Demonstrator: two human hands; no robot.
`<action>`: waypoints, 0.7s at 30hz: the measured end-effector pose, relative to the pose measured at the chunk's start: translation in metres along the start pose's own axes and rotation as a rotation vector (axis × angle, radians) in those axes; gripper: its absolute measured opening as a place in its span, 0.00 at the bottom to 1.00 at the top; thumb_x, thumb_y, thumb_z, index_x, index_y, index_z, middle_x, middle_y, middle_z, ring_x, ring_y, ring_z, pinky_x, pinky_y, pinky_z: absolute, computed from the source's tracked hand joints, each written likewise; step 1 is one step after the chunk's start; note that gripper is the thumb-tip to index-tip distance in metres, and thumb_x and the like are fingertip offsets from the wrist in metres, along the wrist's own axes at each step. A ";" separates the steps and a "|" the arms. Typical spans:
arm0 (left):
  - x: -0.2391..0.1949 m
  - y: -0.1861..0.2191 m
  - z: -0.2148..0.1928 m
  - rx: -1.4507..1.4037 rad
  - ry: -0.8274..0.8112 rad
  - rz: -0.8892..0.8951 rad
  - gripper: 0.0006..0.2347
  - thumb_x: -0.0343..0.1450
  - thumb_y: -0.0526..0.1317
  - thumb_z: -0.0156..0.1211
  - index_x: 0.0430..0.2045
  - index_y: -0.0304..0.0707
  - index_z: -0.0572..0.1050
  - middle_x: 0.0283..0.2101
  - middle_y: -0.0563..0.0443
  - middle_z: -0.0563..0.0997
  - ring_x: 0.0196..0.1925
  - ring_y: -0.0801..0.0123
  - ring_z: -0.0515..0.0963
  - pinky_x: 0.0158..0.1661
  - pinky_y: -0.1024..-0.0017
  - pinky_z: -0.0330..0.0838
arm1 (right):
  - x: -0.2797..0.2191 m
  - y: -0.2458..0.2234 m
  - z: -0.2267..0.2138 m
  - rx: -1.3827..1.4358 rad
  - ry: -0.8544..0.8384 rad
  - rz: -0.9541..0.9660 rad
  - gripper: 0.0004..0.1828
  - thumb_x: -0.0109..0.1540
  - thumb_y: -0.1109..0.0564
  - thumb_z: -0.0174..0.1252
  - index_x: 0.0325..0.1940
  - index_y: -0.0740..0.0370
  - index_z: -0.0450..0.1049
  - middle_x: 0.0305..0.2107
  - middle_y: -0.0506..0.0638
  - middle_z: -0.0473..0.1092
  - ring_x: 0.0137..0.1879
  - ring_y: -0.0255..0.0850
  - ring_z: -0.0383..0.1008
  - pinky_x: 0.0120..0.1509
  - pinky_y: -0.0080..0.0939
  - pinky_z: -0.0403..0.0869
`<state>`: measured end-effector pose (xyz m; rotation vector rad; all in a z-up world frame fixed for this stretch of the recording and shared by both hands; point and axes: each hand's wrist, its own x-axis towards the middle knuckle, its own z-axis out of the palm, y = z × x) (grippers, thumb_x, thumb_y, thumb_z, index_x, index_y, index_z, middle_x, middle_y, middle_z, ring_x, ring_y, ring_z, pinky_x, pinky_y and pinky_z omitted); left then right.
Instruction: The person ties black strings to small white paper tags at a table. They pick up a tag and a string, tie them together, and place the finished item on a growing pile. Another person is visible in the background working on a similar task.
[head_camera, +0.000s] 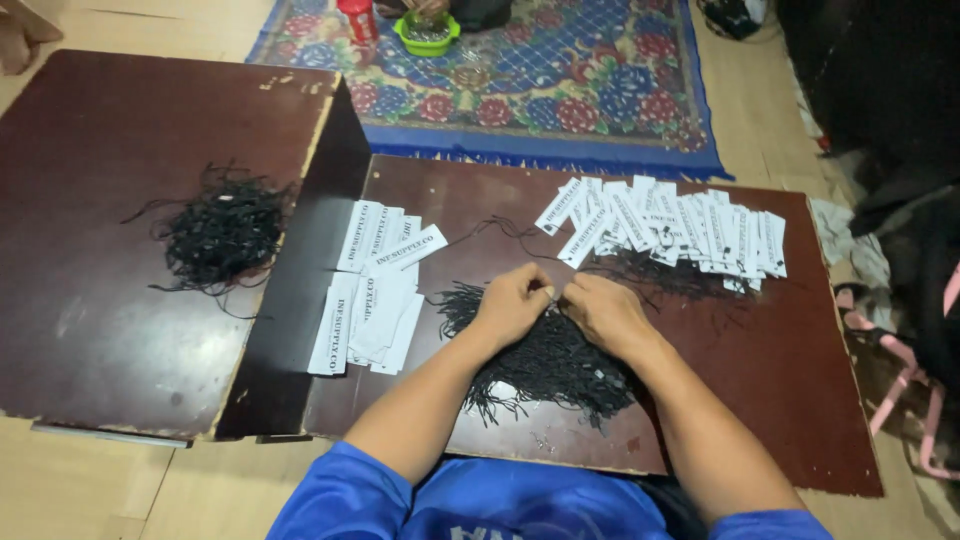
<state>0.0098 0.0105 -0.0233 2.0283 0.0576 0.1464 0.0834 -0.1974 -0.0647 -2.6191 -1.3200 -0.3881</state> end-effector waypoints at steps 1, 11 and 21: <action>-0.001 0.003 -0.002 0.001 0.010 0.004 0.06 0.68 0.42 0.63 0.32 0.44 0.80 0.34 0.45 0.85 0.43 0.51 0.85 0.45 0.61 0.77 | 0.000 0.002 0.004 -0.003 0.005 -0.009 0.05 0.62 0.47 0.54 0.37 0.45 0.71 0.29 0.45 0.68 0.40 0.44 0.76 0.40 0.39 0.74; -0.003 0.013 -0.006 -0.002 -0.021 0.004 0.06 0.68 0.40 0.61 0.33 0.42 0.80 0.33 0.42 0.84 0.43 0.47 0.84 0.43 0.57 0.76 | 0.004 -0.006 -0.048 0.382 -0.224 0.303 0.07 0.65 0.47 0.54 0.42 0.49 0.70 0.31 0.53 0.74 0.45 0.53 0.79 0.46 0.50 0.75; -0.007 0.014 -0.007 -0.007 -0.037 0.098 0.08 0.66 0.41 0.63 0.36 0.43 0.80 0.35 0.42 0.84 0.41 0.48 0.83 0.42 0.56 0.76 | 0.013 -0.026 -0.097 0.670 -0.157 0.260 0.06 0.60 0.56 0.62 0.41 0.53 0.76 0.31 0.53 0.78 0.42 0.53 0.81 0.47 0.51 0.77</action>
